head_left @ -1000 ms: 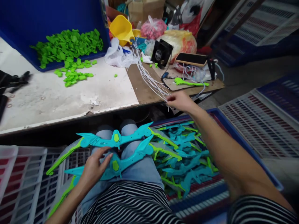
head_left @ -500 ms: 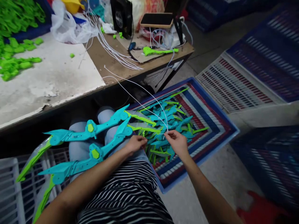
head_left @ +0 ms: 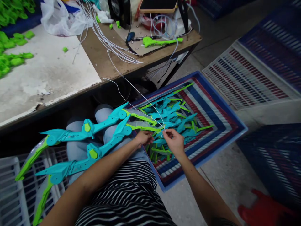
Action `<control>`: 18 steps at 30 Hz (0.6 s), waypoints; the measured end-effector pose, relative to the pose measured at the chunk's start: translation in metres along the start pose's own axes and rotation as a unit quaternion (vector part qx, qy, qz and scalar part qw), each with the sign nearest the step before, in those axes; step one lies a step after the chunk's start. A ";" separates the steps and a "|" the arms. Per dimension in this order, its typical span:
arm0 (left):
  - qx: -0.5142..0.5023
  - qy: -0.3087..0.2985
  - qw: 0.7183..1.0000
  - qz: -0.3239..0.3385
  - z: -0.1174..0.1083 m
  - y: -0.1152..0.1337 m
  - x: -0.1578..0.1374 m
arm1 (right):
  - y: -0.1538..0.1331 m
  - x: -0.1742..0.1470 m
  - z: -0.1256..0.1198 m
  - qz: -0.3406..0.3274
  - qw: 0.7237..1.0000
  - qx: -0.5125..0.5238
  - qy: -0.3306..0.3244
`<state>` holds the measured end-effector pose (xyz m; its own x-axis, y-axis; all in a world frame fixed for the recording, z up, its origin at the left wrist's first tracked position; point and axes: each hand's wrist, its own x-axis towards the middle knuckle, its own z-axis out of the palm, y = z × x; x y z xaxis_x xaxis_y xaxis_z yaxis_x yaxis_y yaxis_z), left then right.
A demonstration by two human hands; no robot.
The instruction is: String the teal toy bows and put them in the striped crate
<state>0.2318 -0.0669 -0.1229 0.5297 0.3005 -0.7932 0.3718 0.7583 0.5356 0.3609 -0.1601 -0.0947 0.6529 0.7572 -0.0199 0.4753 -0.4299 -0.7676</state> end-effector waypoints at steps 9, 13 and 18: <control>-0.019 -0.052 0.998 0.005 0.008 0.000 0.010 | 0.007 -0.003 0.004 -0.002 1.000 -0.007 -0.020; -0.022 -0.061 0.998 0.008 0.014 0.005 0.014 | 0.014 -0.003 0.005 0.019 0.997 0.017 -0.070; 0.009 -0.041 0.999 0.017 0.017 0.007 0.014 | 0.029 0.005 0.010 0.101 0.987 0.119 -0.043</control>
<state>0.2546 -0.0670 -0.1247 0.6034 0.2766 -0.7479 0.3655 0.7377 0.5677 0.3719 -0.1636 -0.1239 0.6624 0.7113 -0.2350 0.1815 -0.4567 -0.8709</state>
